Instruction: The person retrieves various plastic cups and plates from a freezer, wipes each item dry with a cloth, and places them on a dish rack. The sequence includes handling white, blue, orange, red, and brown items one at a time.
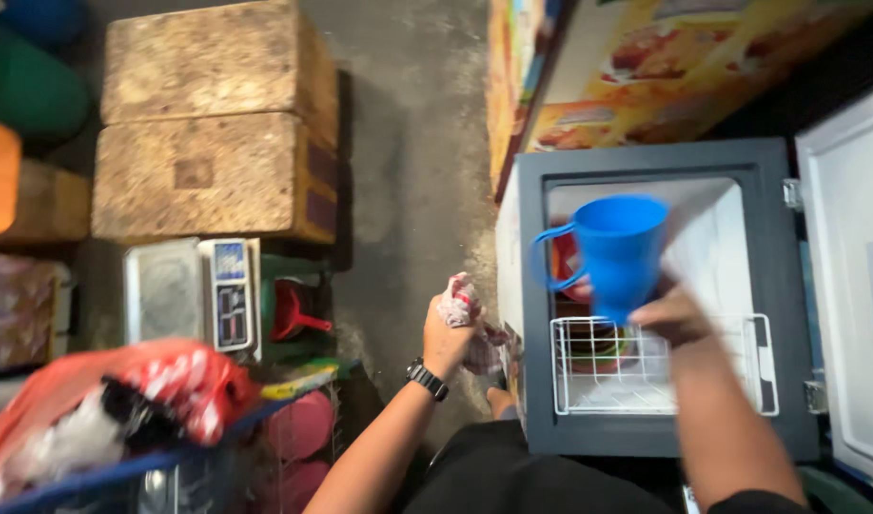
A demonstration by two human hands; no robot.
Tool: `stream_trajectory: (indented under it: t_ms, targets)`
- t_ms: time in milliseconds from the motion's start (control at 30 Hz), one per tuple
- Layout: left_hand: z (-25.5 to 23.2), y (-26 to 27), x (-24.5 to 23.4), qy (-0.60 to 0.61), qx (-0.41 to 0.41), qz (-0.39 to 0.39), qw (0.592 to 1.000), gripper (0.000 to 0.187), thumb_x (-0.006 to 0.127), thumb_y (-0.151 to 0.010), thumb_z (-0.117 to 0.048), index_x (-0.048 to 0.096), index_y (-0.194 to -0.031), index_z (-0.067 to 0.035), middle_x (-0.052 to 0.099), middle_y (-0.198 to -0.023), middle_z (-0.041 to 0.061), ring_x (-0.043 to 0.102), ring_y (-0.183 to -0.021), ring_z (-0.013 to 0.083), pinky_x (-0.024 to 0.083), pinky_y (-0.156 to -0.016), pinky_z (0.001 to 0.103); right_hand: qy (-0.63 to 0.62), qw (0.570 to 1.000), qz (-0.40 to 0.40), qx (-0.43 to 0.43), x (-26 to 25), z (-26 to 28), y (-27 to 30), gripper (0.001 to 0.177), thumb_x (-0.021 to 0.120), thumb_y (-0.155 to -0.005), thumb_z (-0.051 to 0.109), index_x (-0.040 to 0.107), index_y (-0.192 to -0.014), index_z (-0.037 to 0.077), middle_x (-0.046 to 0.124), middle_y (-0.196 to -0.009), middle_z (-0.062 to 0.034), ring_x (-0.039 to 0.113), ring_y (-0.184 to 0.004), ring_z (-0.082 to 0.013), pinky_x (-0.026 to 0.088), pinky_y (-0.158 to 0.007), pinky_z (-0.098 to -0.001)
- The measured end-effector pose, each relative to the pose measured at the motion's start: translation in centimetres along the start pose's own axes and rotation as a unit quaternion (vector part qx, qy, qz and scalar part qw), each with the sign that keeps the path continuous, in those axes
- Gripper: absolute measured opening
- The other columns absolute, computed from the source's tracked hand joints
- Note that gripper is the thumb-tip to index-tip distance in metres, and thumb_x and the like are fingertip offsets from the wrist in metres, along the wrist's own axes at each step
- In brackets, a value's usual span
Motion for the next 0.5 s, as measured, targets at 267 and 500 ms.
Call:
stream_trajectory:
  t_ms: [267, 500]
  targets:
    - [-0.9, 13.0, -10.9, -0.113, 0.225, -0.008, 0.968, 0.054, 0.086, -0.076, -0.013, 0.067, -0.126, -0.01, 0.06, -0.134, 0.01, 0.057, -0.127, 0.0252, 0.046, -0.109, 0.041, -0.094, 0.96, 0.19, 0.184, 20.6, -19.2, -5.2, 0.073, 0.078, -0.071, 0.002, 0.055, -0.139, -0.007, 0.065, -0.133, -0.0177, 0.062, -0.126, -0.0271, 0.045, -0.112, -0.0419]
    - [-0.1, 27.7, -22.7, 0.144, 0.119, -0.148, 0.971, 0.087, 0.084, -0.074, -0.018, 0.035, -0.146, -0.01, 0.045, -0.147, 0.008, 0.044, -0.137, 0.0203, 0.035, -0.113, 0.041, 0.227, 0.932, 0.231, 0.163, 32.0, -25.7, -3.4, 0.072, 0.081, -0.063, 0.008, 0.061, -0.131, -0.002, 0.059, -0.128, -0.0237, 0.057, -0.12, -0.0344, 0.046, -0.104, -0.0463]
Point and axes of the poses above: each hand's wrist, its own y-axis away from the middle knuckle, its own x-axis out of the palm, z = x × y, the point moved 1 cm from there along -y, towards the middle knuckle
